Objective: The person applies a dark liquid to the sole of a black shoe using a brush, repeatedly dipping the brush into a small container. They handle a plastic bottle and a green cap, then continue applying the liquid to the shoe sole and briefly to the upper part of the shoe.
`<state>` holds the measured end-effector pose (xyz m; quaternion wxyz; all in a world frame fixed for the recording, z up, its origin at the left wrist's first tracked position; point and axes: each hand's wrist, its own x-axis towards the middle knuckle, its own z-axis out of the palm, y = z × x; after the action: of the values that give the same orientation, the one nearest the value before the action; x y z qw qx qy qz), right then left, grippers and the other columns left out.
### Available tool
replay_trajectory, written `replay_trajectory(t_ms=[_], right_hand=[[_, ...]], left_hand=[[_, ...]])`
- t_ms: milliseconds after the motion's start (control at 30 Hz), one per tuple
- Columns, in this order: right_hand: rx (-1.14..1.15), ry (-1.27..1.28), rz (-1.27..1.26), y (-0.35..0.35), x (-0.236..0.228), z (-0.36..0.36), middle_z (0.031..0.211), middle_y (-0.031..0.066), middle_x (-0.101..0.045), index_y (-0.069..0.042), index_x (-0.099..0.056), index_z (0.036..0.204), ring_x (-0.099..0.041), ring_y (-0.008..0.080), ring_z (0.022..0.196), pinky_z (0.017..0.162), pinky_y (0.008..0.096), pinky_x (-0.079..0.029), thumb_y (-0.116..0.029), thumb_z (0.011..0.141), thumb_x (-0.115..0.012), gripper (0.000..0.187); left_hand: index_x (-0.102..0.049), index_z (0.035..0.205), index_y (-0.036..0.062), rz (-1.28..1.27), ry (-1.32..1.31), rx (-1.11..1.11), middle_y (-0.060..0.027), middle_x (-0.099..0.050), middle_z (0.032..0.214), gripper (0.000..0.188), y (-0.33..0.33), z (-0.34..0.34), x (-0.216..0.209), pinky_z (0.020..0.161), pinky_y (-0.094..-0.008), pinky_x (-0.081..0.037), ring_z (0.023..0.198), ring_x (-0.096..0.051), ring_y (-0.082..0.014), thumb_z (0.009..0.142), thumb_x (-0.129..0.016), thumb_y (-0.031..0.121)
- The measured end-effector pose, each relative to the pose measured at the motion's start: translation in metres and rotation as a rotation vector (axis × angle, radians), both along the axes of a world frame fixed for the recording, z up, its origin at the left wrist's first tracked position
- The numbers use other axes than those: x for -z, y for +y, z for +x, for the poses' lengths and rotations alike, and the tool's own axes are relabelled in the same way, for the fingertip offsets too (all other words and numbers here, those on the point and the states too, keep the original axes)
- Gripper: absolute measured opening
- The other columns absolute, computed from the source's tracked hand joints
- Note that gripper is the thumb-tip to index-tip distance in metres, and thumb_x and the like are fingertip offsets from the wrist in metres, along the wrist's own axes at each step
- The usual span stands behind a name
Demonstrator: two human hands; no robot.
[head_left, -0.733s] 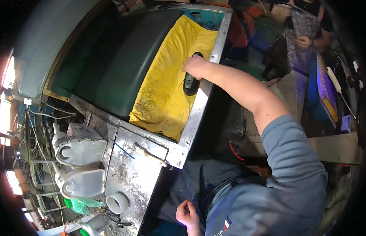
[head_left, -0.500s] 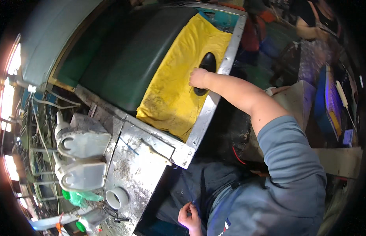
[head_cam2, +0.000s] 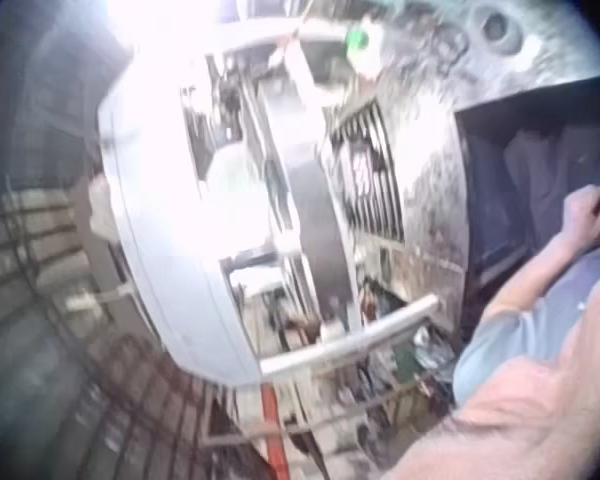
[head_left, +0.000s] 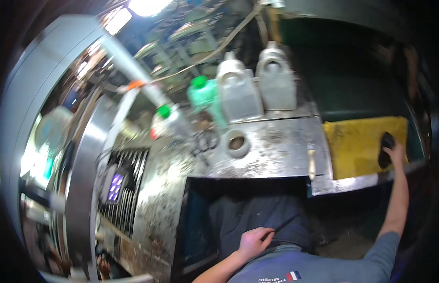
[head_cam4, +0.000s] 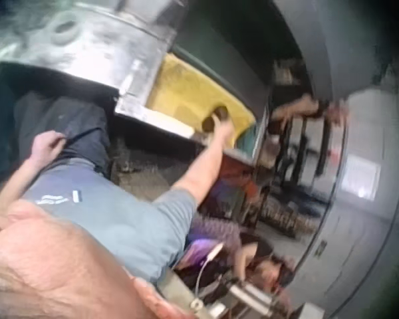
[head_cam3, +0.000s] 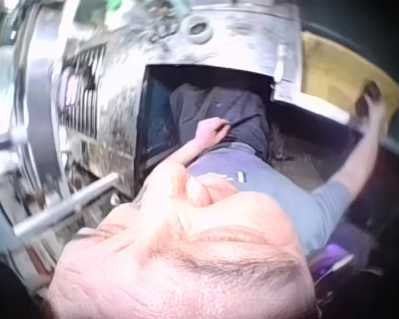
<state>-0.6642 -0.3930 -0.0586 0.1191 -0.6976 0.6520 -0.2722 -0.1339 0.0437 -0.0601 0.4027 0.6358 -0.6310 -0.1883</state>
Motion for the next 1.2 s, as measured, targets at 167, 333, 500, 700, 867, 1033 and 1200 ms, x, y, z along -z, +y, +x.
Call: replay_trajectory(t_ms=[167,333,500,700,867,1033,1200], right_hand=[[0.048,-0.151,-0.214,-0.005,-0.035,-0.017,0.125,0.0158,-0.068,0.002,-0.059,0.132,-0.064,0.0248,0.113,0.099,0.0373,-0.048,-0.025,0.086,-0.081,0.057],[0.017,-0.075,-0.661,0.046,-0.094,0.029,0.135,0.0159,-0.062,0.001,-0.055,0.138,-0.059,0.0236,0.122,0.104,0.0374,-0.044,-0.027,0.089,-0.08,0.062],[-0.346,-0.862,-0.27,0.149,-0.138,0.149,0.143,0.0152,-0.052,0.0,-0.042,0.147,-0.048,0.0255,0.131,0.113,0.0354,-0.035,-0.034,0.097,-0.071,0.067],[-0.572,-1.064,-0.169,0.263,-0.109,0.327,0.107,0.005,-0.061,-0.003,-0.061,0.118,-0.058,0.0167,0.099,0.087,0.0315,-0.05,-0.012,0.095,-0.057,0.025],[-1.025,-1.272,0.369,0.371,-0.134,0.458,0.114,0.0048,-0.068,0.003,-0.057,0.128,-0.066,0.0153,0.1,0.09,0.0303,-0.052,-0.028,0.08,-0.085,0.064],[-1.039,-1.46,0.645,0.413,-0.106,0.48,0.122,0.0095,-0.067,0.002,-0.051,0.135,-0.065,0.0185,0.111,0.099,0.0354,-0.052,-0.012,0.067,-0.092,0.081],[-1.186,-1.326,0.662,0.422,-0.089,0.465,0.123,0.0077,-0.063,0.0,-0.049,0.134,-0.061,0.019,0.116,0.105,0.0367,-0.047,-0.003,0.065,-0.089,0.079]], left_hand=[[-0.074,0.098,0.0052,0.026,0.103,-0.017,-0.0098,-0.071,0.084,0.013,0.028,0.006,-0.003,0.06,-0.0319,-0.053,0.068,-0.069,-0.0233,0.089,-0.073,0.014],[-0.072,0.105,0.0056,-0.027,0.127,0.117,-0.0107,-0.072,0.091,0.018,0.018,0.01,-0.012,0.066,-0.0328,-0.055,0.075,-0.07,-0.0239,0.09,-0.072,0.015],[-0.07,0.112,0.0051,0.008,0.216,0.168,-0.0114,-0.072,0.098,0.026,0.018,0.017,-0.023,0.07,-0.0325,-0.055,0.082,-0.07,-0.024,0.091,-0.072,0.019],[-0.056,0.136,0.0029,-0.112,0.647,0.156,-0.0088,-0.065,0.131,0.061,0.043,0.038,-0.053,0.096,-0.0346,-0.051,0.117,-0.061,-0.0197,0.084,-0.083,0.016],[-0.046,0.145,0.0082,-0.175,0.988,-0.058,-0.0073,-0.055,0.137,0.078,0.091,0.048,-0.011,0.115,-0.0367,-0.035,0.13,-0.05,-0.0198,0.078,-0.087,0.013],[-0.042,0.147,0.0098,-0.373,1.085,-0.115,-0.0102,-0.054,0.141,0.083,0.131,0.072,0.028,0.115,-0.0401,-0.038,0.131,-0.052,-0.0235,0.078,-0.087,0.014],[-0.052,0.14,0.007,-0.607,1.401,-0.095,-0.0101,-0.06,0.136,0.074,0.138,0.068,-0.019,0.109,-0.0434,-0.044,0.126,-0.057,-0.0277,0.076,-0.088,0.021]])
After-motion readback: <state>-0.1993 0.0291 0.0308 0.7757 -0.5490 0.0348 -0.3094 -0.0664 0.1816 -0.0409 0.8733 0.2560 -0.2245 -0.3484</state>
